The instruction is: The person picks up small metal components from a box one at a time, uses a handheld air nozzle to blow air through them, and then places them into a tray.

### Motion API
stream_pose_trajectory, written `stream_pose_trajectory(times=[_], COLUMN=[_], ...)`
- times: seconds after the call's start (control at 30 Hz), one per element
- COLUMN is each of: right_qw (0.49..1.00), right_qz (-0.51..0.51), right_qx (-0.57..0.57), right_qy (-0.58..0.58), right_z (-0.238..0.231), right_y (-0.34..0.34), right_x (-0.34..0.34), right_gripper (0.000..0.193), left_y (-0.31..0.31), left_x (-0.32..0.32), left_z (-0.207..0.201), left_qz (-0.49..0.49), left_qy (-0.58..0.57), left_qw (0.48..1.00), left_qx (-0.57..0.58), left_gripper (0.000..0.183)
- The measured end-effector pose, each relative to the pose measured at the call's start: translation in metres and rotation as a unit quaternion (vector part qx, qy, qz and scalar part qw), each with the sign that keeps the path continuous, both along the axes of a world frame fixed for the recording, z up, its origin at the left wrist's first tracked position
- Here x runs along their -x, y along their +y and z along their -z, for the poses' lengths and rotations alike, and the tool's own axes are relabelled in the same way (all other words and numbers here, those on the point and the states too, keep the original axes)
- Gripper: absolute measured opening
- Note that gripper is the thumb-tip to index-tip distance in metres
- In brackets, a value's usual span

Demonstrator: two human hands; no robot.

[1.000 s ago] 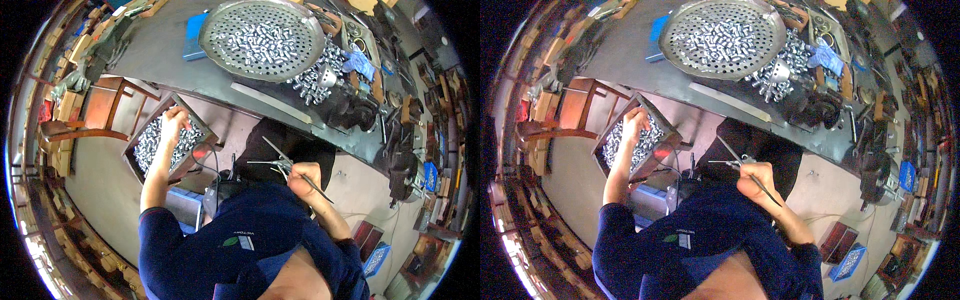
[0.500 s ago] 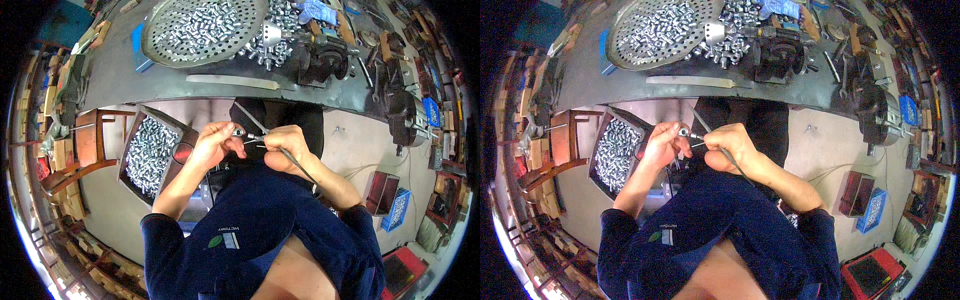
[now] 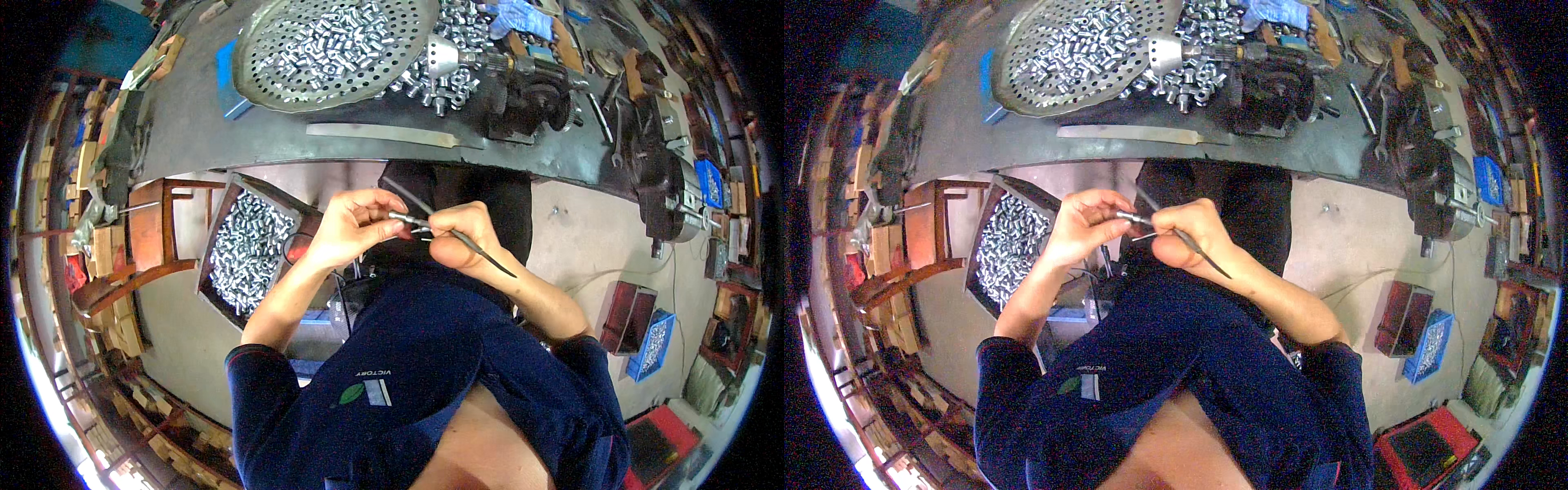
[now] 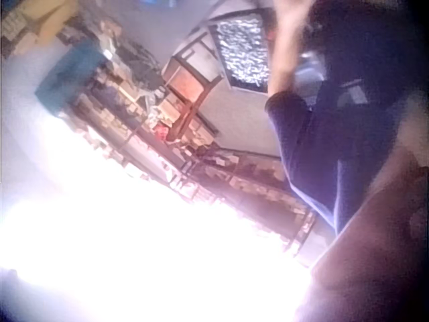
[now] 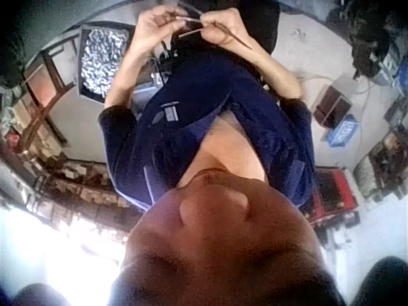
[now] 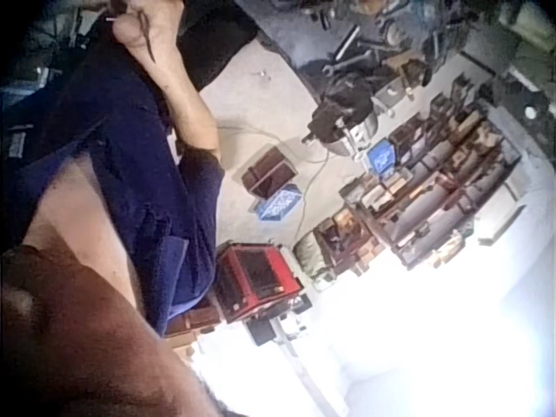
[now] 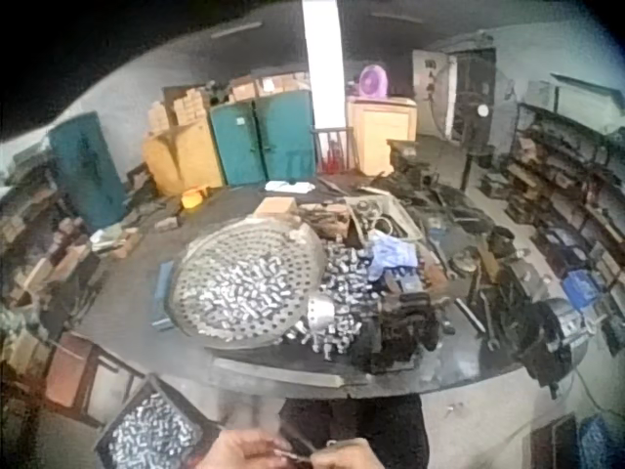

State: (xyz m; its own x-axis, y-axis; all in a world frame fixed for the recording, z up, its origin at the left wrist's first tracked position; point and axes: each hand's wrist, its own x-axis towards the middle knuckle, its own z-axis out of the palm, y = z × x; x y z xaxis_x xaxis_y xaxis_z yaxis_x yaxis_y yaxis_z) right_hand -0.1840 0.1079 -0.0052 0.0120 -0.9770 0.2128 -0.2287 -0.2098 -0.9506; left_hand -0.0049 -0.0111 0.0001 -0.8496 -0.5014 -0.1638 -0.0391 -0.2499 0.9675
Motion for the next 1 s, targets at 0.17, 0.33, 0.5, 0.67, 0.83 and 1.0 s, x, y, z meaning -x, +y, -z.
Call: stream_pose_trajectory(times=[0.17,0.33,0.5,0.67,0.83,1.0], right_qw=[0.998,0.996,0.997,0.997,0.996,0.983], right_qz=[0.021,-0.035,-0.05,-0.052,-0.015,0.107], right_qx=[0.053,0.081,0.05,0.026,0.056,0.103], right_qy=[0.012,-0.003,-0.007,0.043,0.062,0.104], right_z=[-0.02,-0.036,-0.034,-0.01,0.006,-0.015], right_y=[0.014,0.019,0.012,-0.012,-0.02,0.002], right_x=[0.011,-0.002,-0.01,-0.017,-0.014,0.005], right_gripper=[0.03,0.055,0.055,0.034,0.033,0.063], left_y=[-0.021,-0.025,-0.024,-0.016,-0.025,-0.095], left_x=[-0.002,-0.007,-0.008,0.001,0.013,0.029], left_z=[0.01,0.018,0.015,0.017,0.027,0.023], left_qz=[-0.099,-0.123,-0.107,-0.057,-0.054,-0.181], left_qy=[-0.062,-0.092,-0.074,-0.055,-0.045,-0.102], left_qw=[0.919,0.866,0.837,0.806,0.787,0.743], left_qx=[0.377,0.476,0.531,0.587,0.613,0.637], left_gripper=[0.016,0.022,0.024,0.025,0.025,0.02])
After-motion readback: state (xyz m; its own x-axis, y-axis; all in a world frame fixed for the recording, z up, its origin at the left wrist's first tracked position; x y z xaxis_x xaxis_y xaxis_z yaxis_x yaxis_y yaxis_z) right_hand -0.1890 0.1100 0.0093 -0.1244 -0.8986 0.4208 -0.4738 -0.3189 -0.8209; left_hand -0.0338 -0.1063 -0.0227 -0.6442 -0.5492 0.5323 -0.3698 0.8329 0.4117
